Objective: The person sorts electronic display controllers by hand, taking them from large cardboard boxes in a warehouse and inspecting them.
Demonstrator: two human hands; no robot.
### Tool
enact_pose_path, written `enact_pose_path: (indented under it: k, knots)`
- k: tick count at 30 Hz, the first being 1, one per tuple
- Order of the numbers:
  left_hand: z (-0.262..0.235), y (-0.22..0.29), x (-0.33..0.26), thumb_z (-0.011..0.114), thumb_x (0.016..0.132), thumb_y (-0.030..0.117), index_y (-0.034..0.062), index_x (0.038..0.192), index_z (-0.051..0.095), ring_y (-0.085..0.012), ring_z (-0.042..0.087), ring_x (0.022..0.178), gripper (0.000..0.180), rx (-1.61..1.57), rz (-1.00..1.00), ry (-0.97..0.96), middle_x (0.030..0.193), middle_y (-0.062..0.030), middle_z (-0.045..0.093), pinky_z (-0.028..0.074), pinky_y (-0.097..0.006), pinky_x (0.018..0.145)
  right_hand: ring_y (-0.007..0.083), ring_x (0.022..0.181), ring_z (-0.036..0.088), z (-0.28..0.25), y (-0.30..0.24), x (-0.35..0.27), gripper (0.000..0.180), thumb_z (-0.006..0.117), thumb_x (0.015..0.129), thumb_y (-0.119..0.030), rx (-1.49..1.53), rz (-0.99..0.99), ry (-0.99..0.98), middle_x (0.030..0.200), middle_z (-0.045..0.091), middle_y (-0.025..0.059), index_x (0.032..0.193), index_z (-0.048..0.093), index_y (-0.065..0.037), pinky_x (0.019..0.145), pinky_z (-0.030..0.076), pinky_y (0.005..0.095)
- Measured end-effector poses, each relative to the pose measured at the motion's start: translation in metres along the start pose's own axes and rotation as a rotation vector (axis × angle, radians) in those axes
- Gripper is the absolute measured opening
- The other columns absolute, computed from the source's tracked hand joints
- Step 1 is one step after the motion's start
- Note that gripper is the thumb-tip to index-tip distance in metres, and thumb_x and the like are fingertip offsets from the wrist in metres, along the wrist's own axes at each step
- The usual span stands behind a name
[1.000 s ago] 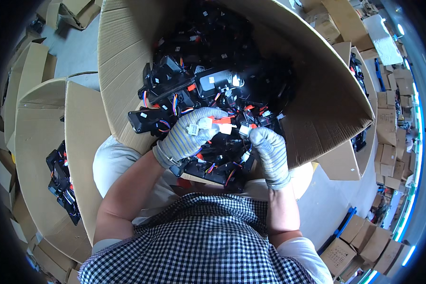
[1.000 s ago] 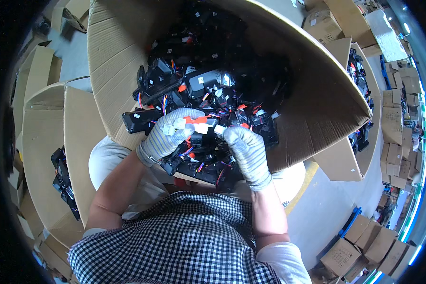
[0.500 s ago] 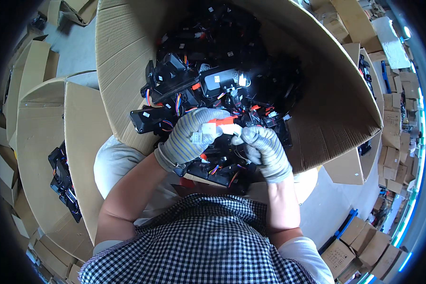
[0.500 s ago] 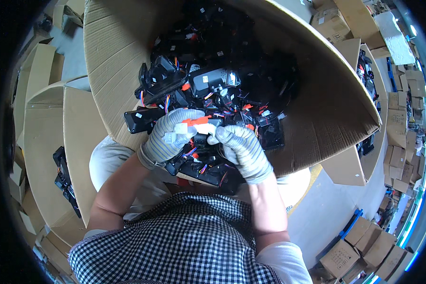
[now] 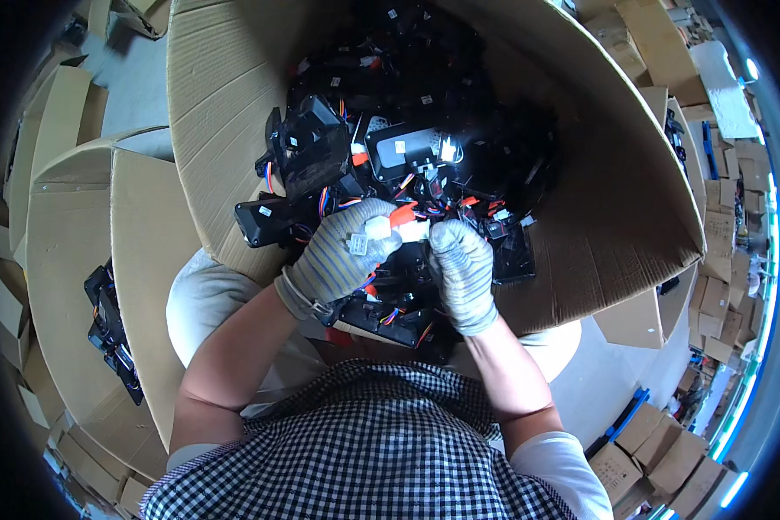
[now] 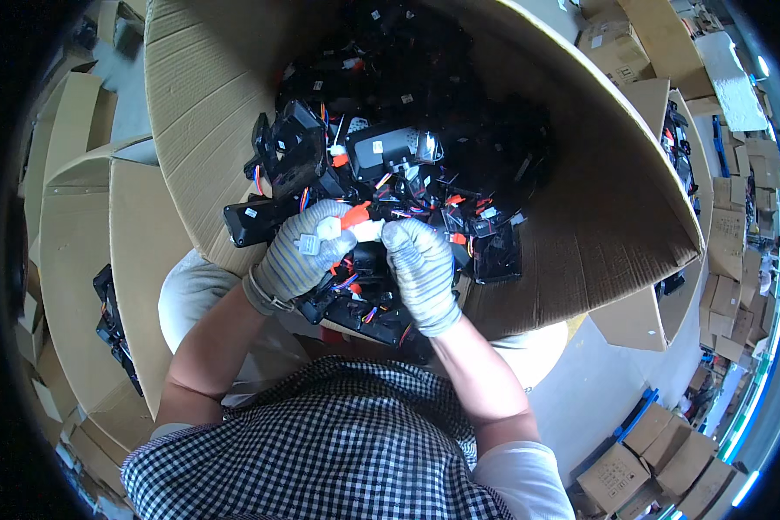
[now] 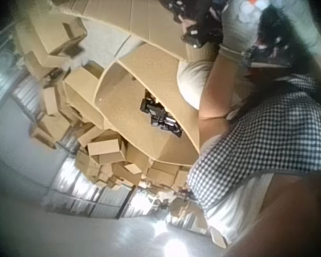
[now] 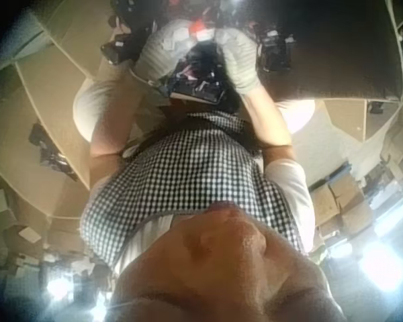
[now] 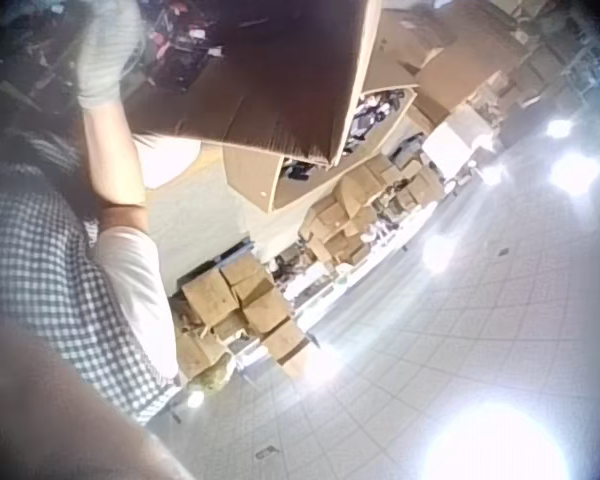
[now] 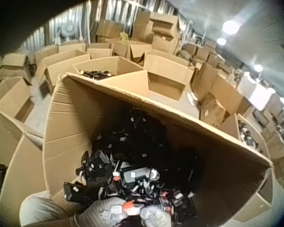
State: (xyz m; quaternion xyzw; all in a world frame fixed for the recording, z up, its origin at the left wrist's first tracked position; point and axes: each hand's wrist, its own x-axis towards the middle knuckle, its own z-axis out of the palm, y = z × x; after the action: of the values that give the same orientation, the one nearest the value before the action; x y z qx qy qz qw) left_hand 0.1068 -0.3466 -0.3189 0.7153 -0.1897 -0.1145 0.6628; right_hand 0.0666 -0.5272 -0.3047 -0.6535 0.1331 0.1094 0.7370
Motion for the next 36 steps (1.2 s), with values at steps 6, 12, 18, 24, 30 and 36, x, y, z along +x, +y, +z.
enact_pose_path:
  k: [6,12,18,24,30,36]
  knots:
    - [-0.011,-0.01,0.004,0.063,0.082,0.007,0.0008,0.102,0.056,-0.0206,0.062,0.076,0.023,0.139,0.188,0.118,0.087,-0.0101,0.063,0.051,-0.03,0.069,0.002,0.052,0.036,-0.003,-0.023,0.007,0.029,0.059,0.09,-0.031,-0.103,0.121,-0.198,0.059,0.048,-0.0063,0.086,0.067,-0.004,0.048,0.028,0.019]
    - [-0.007,-0.003,0.007,0.067,0.081,0.012,0.0002,0.101,0.057,-0.0206,0.063,0.078,0.025,0.17,0.092,0.073,0.086,-0.0108,0.063,0.051,-0.029,0.068,0.0011,0.049,0.034,0.002,-0.009,0.008,0.032,0.061,0.089,-0.035,-0.115,-0.113,0.017,0.055,0.045,-0.0067,0.084,0.066,-0.003,0.046,0.026,0.019]
    - [-0.022,0.001,0.013,0.07,0.078,0.014,0.0,0.099,0.059,-0.0189,0.063,0.081,0.028,0.422,0.36,-0.084,0.089,-0.0115,0.063,0.05,-0.029,0.072,0.0028,0.047,0.036,-0.007,-0.021,0.013,0.035,0.06,0.089,-0.035,0.119,0.203,-0.256,0.056,0.046,-0.0049,0.081,0.064,-0.002,0.045,0.027,0.0188]
    - [-0.01,0.004,0.006,0.07,0.079,0.02,0.0023,0.115,0.055,-0.0211,0.063,0.089,0.043,-0.004,-0.034,-0.25,0.1,-0.0099,0.063,0.049,-0.03,0.081,0.0278,0.094,0.059,-0.032,0.007,0.101,0.028,0.064,0.081,-0.022,-1.285,-0.643,0.129,0.104,0.061,0.0122,0.102,0.062,-0.005,0.081,0.047,0.0369]
    - [-0.002,-0.001,0.003,0.063,0.075,0.022,0.007,0.106,0.063,-0.031,0.06,0.095,0.035,0.335,0.132,-0.328,0.112,-0.0113,0.061,0.046,-0.038,0.088,0.0298,0.086,0.061,-0.032,0.036,0.148,0.033,0.065,0.073,-0.009,-1.636,-0.473,0.079,0.095,0.063,0.0118,0.105,0.061,-0.009,0.073,0.05,0.0377]
    - [-0.007,0.016,0.003,0.065,0.075,0.031,0.0136,0.111,0.062,-0.0307,0.059,0.091,0.04,0.283,0.324,-0.641,0.093,-0.0106,0.065,0.044,-0.042,0.083,0.02,0.099,0.06,-0.007,0.016,0.108,0.033,0.065,0.085,-0.015,0.652,-0.113,-0.056,0.109,0.061,0.0066,0.115,0.056,-0.004,0.086,0.05,0.0325]
